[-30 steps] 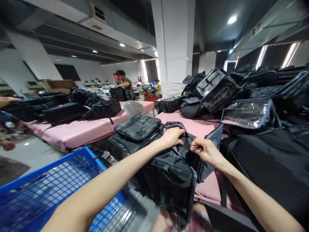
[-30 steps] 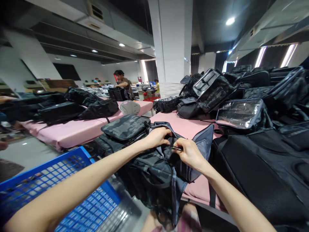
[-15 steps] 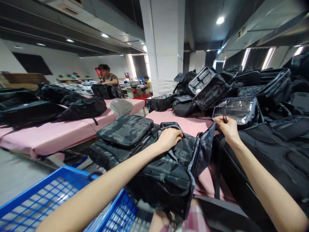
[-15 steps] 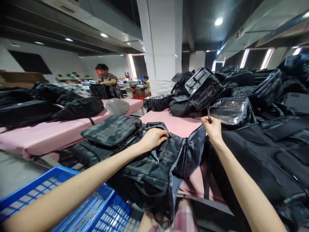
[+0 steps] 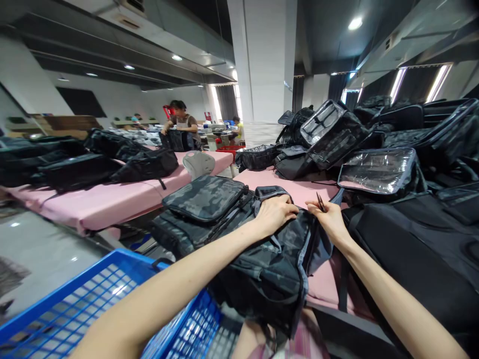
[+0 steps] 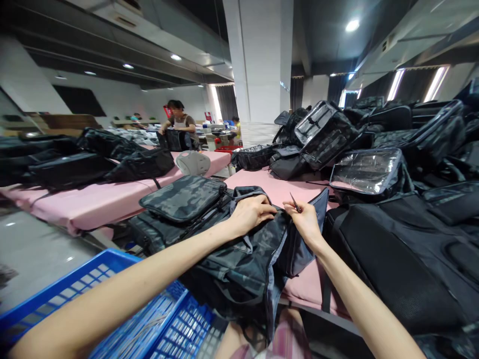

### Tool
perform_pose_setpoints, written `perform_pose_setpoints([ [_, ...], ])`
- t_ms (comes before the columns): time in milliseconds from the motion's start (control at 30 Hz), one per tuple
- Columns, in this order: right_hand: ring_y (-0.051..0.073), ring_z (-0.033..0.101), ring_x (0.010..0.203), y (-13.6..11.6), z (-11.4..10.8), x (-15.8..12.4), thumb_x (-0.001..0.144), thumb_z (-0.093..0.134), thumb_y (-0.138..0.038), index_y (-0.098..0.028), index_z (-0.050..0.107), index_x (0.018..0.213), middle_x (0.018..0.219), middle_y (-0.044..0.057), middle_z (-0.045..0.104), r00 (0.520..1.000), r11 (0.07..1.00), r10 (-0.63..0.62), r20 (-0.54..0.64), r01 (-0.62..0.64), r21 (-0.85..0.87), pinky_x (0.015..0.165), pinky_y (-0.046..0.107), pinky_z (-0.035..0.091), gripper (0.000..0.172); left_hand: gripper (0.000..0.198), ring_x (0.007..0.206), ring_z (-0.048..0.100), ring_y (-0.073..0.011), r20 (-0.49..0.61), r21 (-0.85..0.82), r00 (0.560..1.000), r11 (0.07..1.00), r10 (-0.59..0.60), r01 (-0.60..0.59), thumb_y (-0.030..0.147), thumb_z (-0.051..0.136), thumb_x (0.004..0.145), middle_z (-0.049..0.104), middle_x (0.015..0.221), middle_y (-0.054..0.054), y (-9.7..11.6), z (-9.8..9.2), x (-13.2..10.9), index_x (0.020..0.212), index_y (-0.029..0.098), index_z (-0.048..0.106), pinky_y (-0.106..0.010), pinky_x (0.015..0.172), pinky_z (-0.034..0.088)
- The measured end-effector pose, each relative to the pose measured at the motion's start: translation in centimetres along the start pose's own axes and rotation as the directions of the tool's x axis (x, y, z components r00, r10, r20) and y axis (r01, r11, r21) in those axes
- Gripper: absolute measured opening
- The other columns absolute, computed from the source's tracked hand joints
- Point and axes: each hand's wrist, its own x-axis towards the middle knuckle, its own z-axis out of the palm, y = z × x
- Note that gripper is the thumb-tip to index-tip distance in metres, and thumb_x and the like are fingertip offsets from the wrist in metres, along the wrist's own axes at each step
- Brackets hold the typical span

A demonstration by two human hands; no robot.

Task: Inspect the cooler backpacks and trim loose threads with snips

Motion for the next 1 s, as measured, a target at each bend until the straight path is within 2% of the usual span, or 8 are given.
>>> perform_pose_setpoints([
  [133,0.018,0.060,0.070,-0.4,-2.0,0.1,0.065,0.064,-0.041,-0.014,0.070,0.079,0.076,0.006,0.068,0.995,0.992,0.072,-0.068,-0.065,0.105,0.067,0.030,0.045,0.031,0.033,0.076,0.057,-0.0170,0.019,0.177,0.999,0.984,-0.025,0.021,0.035,0.051,0.084,0.059,0.090,-0.005,0.8,0.1,0.5,0.115,0.032,0.059,-0.023,0.056,0.035],
  [233,0.018,0.060,0.070,-0.6,-3.3,-0.2,0.063,0.066,-0.041,-0.014,0.070,0.077,0.077,0.006,0.068,0.992,0.994,0.076,-0.099,-0.067,0.091,0.068,0.031,0.044,0.030,0.027,0.074,0.056,-0.0183,0.064,0.205,0.998,0.979,-0.019,0.005,0.034,0.046,0.086,0.058,0.088,-0.006,0.9,0.2,0.9,0.104,0.027,0.065,-0.024,0.055,0.034],
  [367,0.018,0.061,0.070,0.1,-4.2,-0.6,0.069,0.061,-0.040,-0.014,0.068,0.077,0.076,0.005,0.069,0.998,0.999,0.039,-0.041,-0.040,-0.021,0.066,0.030,0.045,0.028,0.027,0.072,0.056,-0.0182,0.058,0.148,0.998,0.989,-0.028,0.019,0.025,0.043,0.086,0.061,0.086,-0.008,0.5,0.3,1.0,0.093,0.021,0.069,-0.025,0.057,0.035],
  [467,0.019,0.063,0.075,0.7,-4.2,-1.3,0.077,0.054,-0.037,-0.018,0.067,0.080,0.080,0.004,0.069,1.000,0.982,-0.008,0.014,0.011,-0.187,0.068,0.030,0.045,0.024,0.022,0.071,0.057,-0.0159,-0.005,-0.039,0.998,0.997,-0.062,0.062,0.017,0.046,0.081,0.065,0.081,-0.006,-0.1,0.2,0.6,0.084,0.017,0.069,-0.024,0.062,0.038],
  [567,0.021,0.063,0.084,0.3,-4.0,-2.2,0.077,0.057,-0.039,-0.024,0.063,0.102,0.094,0.003,0.068,0.994,0.882,-0.103,0.044,0.111,-0.458,0.071,0.030,0.044,0.030,0.016,0.066,0.057,-0.0133,-0.031,-0.308,0.982,0.936,-0.188,0.170,0.016,0.050,0.076,0.064,0.068,-0.002,-1.0,0.1,0.4,0.073,0.014,0.066,-0.022,0.065,0.041],
  [667,0.022,0.061,0.086,-0.6,-3.3,-3.0,0.078,0.058,-0.042,-0.021,0.053,0.115,0.101,0.005,0.065,0.968,0.742,-0.226,0.106,0.241,-0.626,0.069,0.029,0.042,0.043,0.014,0.060,0.056,-0.0125,0.042,-0.476,0.956,0.836,-0.290,0.274,0.018,0.052,0.072,0.062,0.060,0.000,-2.0,0.3,0.3,0.066,0.014,0.063,-0.022,0.060,0.043],
  [800,0.017,0.058,0.075,-1.3,-2.1,-3.5,0.085,0.052,-0.033,-0.018,0.060,0.093,0.089,0.005,0.065,0.891,0.566,-0.415,0.181,0.409,-0.715,0.065,0.027,0.035,0.019,0.010,0.060,0.060,-0.0128,0.111,-0.582,0.923,0.729,-0.369,0.361,0.016,0.050,0.069,0.065,0.063,-0.002,-2.7,0.9,0.5,0.064,0.015,0.058,-0.022,0.060,0.046],
  [1000,0.015,0.050,0.070,-1.8,-0.2,-2.9,0.086,0.052,-0.027,-0.019,0.063,0.085,0.080,0.003,0.063,0.803,0.400,-0.554,0.221,0.489,-0.775,0.063,0.029,0.028,0.014,0.011,0.064,0.064,-0.0144,0.143,-0.599,0.915,0.703,-0.376,0.383,0.021,0.050,0.073,0.068,0.070,-0.005,-2.7,1.2,0.5,0.065,0.015,0.055,-0.024,0.062,0.049],
])
